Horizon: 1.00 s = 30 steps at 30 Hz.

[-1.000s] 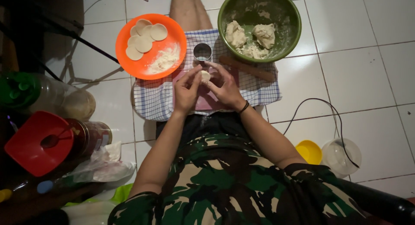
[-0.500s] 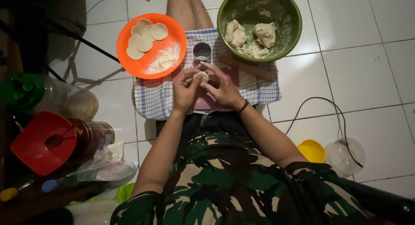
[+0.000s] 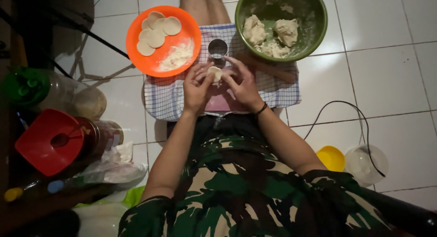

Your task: Preparing and stuffing small pieces of dough on a floor-level workspace.

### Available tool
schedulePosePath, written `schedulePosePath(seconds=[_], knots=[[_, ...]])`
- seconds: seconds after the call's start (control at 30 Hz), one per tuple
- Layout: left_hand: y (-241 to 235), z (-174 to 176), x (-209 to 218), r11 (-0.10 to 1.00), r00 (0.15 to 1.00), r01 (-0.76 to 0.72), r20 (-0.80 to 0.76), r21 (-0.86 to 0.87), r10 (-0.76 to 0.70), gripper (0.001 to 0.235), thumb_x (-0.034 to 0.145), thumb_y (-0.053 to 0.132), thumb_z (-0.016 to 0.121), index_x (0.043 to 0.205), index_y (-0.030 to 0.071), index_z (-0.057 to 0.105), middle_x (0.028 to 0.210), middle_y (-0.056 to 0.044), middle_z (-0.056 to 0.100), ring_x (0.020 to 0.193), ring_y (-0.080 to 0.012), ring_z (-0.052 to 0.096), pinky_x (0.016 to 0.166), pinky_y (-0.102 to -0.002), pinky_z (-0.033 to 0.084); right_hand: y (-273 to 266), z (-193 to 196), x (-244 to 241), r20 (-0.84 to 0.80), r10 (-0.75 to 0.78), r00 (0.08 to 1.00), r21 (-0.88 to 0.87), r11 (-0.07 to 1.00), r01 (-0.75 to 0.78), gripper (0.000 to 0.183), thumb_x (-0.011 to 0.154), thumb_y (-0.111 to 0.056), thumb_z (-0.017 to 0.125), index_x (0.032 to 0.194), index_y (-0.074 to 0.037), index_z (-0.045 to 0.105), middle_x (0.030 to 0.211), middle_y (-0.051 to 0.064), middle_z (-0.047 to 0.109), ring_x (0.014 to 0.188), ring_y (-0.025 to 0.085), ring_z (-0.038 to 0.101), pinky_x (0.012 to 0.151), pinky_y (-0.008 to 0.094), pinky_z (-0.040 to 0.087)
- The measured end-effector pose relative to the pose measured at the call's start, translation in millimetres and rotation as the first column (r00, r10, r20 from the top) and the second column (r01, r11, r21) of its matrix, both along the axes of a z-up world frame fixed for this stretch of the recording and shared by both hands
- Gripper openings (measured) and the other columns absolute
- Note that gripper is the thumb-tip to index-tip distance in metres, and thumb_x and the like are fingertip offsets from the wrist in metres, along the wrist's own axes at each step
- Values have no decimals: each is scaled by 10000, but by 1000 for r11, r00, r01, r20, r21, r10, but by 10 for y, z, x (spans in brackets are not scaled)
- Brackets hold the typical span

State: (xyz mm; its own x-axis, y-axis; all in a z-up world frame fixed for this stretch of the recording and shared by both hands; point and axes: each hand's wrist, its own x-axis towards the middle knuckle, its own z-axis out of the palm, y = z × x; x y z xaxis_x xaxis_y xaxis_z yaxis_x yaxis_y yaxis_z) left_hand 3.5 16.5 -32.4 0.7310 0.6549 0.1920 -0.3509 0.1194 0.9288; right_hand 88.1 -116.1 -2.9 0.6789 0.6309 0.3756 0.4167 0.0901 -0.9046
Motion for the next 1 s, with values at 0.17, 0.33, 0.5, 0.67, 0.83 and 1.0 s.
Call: schedulePosePath(seconds=[0.17,0.33,0.5,0.67,0.83,1.0], knots=[[-19,137,-50,1000,1000,10,5,-6,-10,283,954,53,754,1221,35,663,1190,-149,736,1014,-166,707,874,-324,622,8,43,-17,-20,4,1000,8,1000,-4,432,1012,-87,659,1436,-133,591,1301,132,675,1119,283,697,1045,449,505],[-16,225,-41,977,1000,12,-23,211,-8,228,938,63,774,1163,85,746,1271,-142,712,1130,-235,690,891,-350,597,-10,100,-53,95,11,995,-76,997,-4,559,940,-97,741,1466,-177,571,1196,155,742,1073,379,712,974,469,539],[30,62,-2,972,997,81,-28,220,-76,282,963,42,727,1243,68,702,1367,-144,654,1171,-271,659,936,-393,584,-27,137,-43,-32,49,998,-17,999,-49,572,956,-69,712,1493,-163,540,1295,161,690,1107,314,716,1007,473,537],[-4,163,-46,953,994,105,-23,285,-102,210,1022,71,657,1222,66,721,1346,-200,659,1267,-339,597,1060,-480,496,-44,97,-23,-91,115,989,8,993,-114,601,951,-43,700,1516,-125,510,1309,164,678,1156,311,691,1029,476,526],[-37,267,-72,943,989,147,-60,297,-135,192,1015,68,648,1177,68,752,1344,-235,650,1301,-378,557,1091,-517,461,-31,0,13,88,38,995,-27,999,-36,472,945,-121,744,1402,-104,626,1333,146,681,1224,391,634,1056,507,490],[-79,332,-72,961,994,99,-62,256,-86,186,1024,89,653,1185,58,741,1312,-228,669,1294,-340,579,1068,-496,489,-6,40,-24,97,39,995,-23,999,-36,484,934,-108,756,1400,-107,624,1344,125,681,1247,352,635,1082,487,471]])
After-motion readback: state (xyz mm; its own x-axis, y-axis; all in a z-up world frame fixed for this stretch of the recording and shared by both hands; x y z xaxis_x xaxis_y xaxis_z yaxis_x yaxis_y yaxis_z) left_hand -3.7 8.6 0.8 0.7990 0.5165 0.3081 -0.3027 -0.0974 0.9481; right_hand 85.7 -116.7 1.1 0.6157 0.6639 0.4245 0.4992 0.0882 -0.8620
